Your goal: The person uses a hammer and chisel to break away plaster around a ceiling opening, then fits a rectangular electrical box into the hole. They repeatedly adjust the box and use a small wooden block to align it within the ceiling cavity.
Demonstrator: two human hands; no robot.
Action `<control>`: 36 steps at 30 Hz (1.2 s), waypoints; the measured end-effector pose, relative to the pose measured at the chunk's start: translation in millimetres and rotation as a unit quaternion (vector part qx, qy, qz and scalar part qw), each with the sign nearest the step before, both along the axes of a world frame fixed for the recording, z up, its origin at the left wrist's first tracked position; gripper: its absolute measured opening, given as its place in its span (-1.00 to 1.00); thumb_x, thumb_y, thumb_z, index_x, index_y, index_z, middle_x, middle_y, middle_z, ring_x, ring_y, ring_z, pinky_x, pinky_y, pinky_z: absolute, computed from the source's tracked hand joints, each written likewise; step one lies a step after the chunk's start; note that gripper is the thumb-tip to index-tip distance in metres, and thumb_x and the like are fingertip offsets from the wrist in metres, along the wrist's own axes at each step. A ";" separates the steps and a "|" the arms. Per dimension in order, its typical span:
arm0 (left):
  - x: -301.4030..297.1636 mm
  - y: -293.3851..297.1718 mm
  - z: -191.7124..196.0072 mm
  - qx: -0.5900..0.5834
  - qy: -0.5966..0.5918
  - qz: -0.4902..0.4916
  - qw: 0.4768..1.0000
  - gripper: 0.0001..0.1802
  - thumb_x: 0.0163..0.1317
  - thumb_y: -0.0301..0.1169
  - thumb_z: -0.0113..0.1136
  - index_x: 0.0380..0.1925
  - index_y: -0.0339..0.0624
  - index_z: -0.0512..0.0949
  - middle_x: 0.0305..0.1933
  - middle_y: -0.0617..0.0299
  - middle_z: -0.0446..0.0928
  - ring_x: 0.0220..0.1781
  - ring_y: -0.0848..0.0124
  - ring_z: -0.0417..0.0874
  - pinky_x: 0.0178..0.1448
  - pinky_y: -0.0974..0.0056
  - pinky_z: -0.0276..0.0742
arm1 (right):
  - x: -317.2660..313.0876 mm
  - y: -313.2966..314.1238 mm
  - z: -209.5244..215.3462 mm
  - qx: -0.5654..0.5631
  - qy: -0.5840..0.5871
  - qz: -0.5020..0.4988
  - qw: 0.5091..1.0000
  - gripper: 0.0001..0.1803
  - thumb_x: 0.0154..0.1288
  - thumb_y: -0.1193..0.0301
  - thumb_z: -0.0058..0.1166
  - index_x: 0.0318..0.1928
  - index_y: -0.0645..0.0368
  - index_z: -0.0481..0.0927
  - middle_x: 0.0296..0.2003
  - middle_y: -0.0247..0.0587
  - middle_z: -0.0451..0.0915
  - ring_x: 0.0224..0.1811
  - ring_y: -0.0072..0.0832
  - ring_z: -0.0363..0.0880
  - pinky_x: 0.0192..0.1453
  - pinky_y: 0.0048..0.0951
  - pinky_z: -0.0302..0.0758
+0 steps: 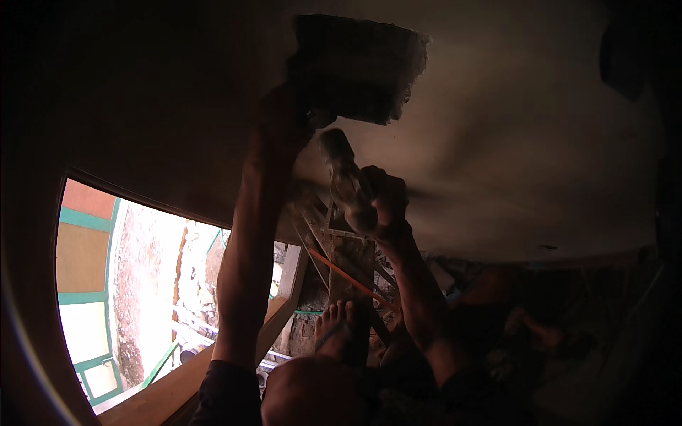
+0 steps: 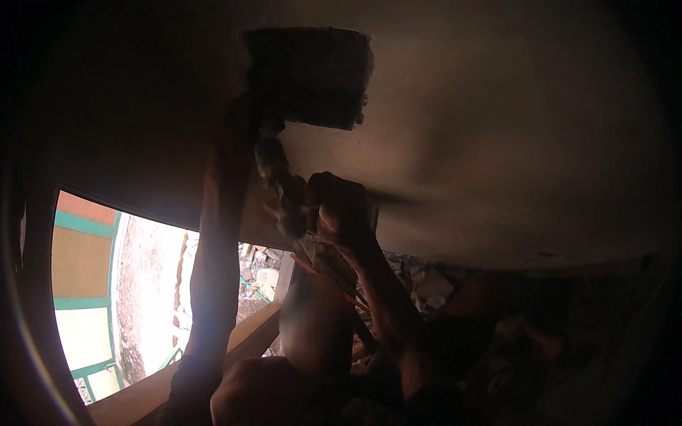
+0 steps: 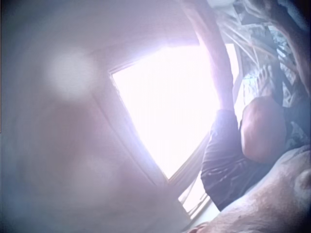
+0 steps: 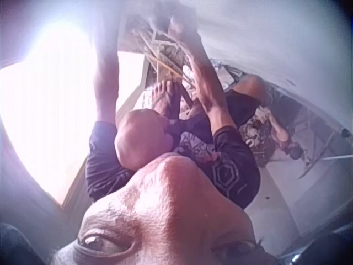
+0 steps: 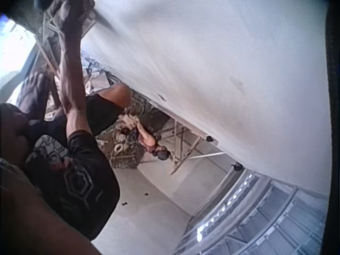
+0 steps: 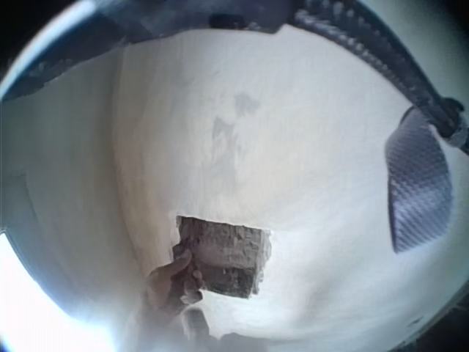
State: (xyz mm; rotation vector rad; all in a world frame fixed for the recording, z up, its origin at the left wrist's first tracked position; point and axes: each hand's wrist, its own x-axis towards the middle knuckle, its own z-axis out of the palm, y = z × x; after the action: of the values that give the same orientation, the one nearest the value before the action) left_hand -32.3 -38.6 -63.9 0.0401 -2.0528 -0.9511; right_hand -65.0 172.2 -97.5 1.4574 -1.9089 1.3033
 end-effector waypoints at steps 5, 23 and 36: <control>-7.8 1.0 -2.5 0.300 0.008 -0.146 0.943 -0.71 0.38 -0.39 0.20 0.06 -0.21 0.57 -0.18 0.21 0.68 -0.18 0.40 0.72 -0.16 0.33 0.66 | -4.8 -7.6 2.0 -0.037 0.053 0.031 0.997 -0.80 0.10 0.38 0.29 -0.36 0.11 0.50 -0.61 -0.23 0.46 -0.51 -0.23 0.58 -0.44 -0.25 0.50; -10.8 -1.0 -4.5 -0.035 0.000 0.048 0.998 -0.75 0.52 -0.33 0.05 -0.01 -0.26 0.57 -0.29 0.27 0.63 -0.34 0.52 0.64 -0.28 0.43 0.60 | 0.2 0.3 21.8 0.027 0.091 0.035 0.995 -0.85 0.18 0.45 0.30 -0.40 0.09 0.54 -0.55 -0.30 0.55 -0.55 -0.35 0.56 -0.52 -0.33 0.48; -13.2 1.4 0.0 0.111 0.004 -0.014 0.994 -0.72 0.51 -0.32 0.04 0.05 -0.27 0.56 -0.24 0.29 0.62 -0.28 0.48 0.63 -0.23 0.38 0.61 | -8.2 -11.1 16.3 0.057 -0.009 -0.020 0.998 -0.82 0.10 0.54 0.26 -0.29 0.22 0.52 -0.55 -0.11 0.55 -0.57 -0.20 0.62 -0.46 -0.29 0.54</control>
State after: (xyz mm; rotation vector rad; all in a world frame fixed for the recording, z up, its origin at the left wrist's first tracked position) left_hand -45.5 -37.2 -63.9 0.1246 -1.9362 -1.1912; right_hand -73.1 161.1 -81.2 1.4586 -2.0440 1.2120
